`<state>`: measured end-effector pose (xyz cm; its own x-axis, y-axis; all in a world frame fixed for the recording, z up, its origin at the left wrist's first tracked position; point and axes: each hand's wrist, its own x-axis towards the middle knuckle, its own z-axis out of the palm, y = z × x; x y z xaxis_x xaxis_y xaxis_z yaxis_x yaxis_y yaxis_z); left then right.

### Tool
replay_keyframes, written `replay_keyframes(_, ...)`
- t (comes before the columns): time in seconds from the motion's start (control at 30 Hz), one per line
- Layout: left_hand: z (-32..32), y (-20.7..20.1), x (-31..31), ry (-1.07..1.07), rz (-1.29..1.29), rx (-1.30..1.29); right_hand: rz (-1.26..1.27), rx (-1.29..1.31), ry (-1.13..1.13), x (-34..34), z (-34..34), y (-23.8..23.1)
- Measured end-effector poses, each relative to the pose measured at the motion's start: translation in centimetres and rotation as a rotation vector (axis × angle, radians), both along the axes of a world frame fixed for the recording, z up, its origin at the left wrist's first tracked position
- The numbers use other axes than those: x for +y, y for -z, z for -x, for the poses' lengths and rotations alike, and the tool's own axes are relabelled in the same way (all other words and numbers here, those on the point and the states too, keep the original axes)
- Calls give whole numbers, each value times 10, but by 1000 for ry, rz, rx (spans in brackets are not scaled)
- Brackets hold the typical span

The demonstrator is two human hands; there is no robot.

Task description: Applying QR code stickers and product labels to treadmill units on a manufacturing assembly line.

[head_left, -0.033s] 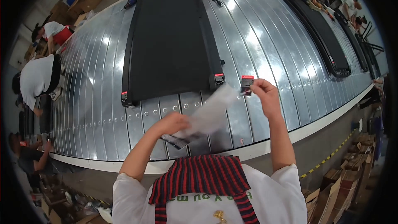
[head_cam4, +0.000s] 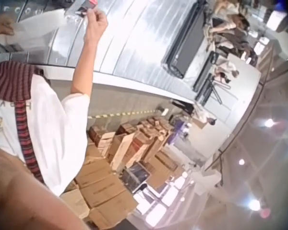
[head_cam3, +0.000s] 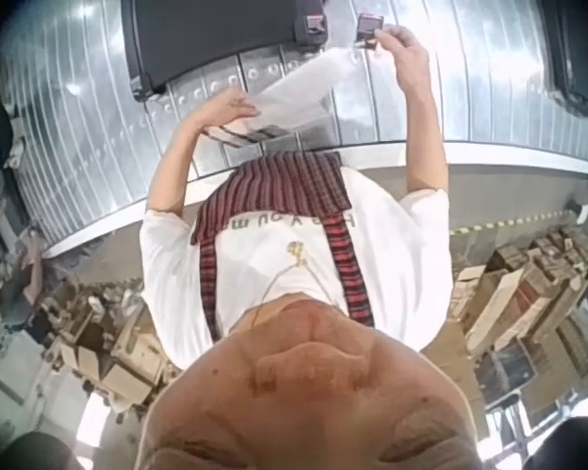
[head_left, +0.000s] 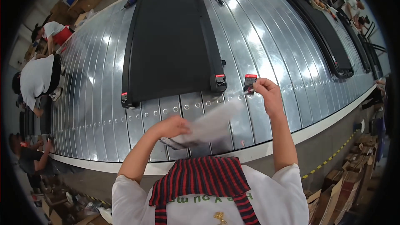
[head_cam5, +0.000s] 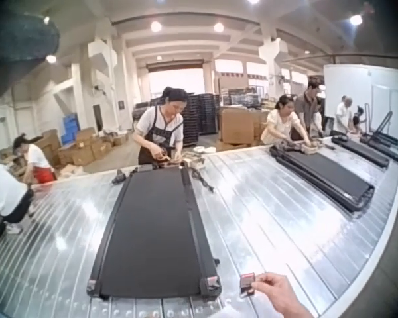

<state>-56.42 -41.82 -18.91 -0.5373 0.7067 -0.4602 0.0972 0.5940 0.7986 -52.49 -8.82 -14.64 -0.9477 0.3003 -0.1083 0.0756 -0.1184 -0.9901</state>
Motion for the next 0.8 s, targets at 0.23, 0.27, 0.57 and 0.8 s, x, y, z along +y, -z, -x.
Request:
replay_keyframes(0.23, 33, 18, 57, 372, 294, 473, 186, -340, -154, 16, 107, 95)
replay_keyframes(0.27, 37, 23, 64, 392, 409, 669, 203, -386, -160, 13, 120, 105)
replay_keyframes(0.57, 85, 34, 102, 294, 125, 946, 188, -527, -265, -2, 165, 134)
replay_keyframes(0.8, 104, 43, 117, 227, 96, 858, 145, -535, -188, -7, 172, 137)
